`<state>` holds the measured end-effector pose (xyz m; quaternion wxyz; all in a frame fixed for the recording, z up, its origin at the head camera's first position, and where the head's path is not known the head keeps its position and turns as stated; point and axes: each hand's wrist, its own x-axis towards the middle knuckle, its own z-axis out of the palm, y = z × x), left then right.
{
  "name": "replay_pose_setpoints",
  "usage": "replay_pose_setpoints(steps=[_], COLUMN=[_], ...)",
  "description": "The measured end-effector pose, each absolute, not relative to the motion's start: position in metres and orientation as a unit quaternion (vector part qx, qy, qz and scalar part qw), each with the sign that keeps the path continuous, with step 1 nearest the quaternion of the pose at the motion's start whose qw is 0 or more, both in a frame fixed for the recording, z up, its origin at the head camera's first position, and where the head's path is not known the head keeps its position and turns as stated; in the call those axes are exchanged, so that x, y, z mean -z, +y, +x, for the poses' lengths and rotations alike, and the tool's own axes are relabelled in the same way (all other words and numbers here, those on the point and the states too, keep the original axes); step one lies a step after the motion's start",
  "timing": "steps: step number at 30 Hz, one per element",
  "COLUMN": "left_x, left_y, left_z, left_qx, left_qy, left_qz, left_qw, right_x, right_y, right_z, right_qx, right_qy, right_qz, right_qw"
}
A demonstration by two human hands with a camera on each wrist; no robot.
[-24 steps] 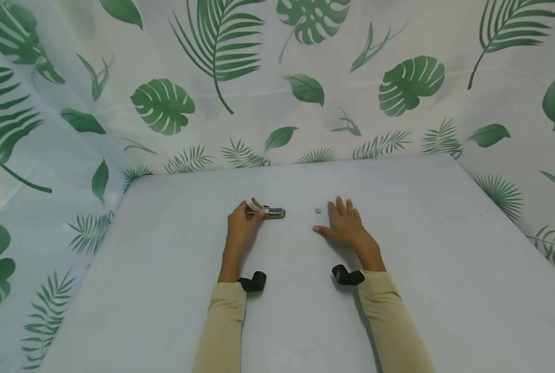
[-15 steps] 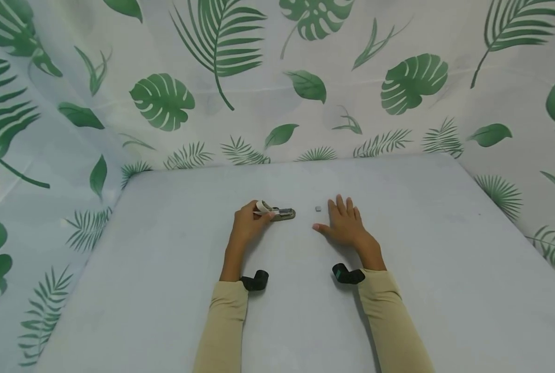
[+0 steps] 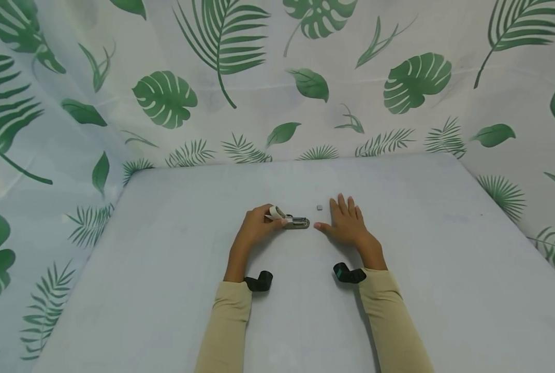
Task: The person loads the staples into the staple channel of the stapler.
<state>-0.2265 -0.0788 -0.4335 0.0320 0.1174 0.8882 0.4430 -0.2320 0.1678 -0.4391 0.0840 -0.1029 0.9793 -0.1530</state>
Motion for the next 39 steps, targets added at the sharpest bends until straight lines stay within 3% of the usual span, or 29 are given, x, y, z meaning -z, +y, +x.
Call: replay_pose_setpoints(steps=[10,25,39], left_x=[0.432,0.433,0.435], left_y=[-0.074,-0.074,-0.076], left_z=[-0.223,-0.223,-0.221], left_qx=[-0.439,-0.438,-0.431], left_qy=[0.889,0.889,0.890], left_qz=[0.117,0.123,0.140], left_qw=[0.057,0.053,0.054], right_x=[0.444,0.451,0.463], right_y=[0.173,0.183,0.179], right_z=[-0.235,-0.249,-0.261], right_qx=[0.176,0.264,0.310], right_qy=[0.976,0.953,0.941], right_qz=[-0.108,-0.149,-0.121], right_qw=[0.068,0.025,-0.053])
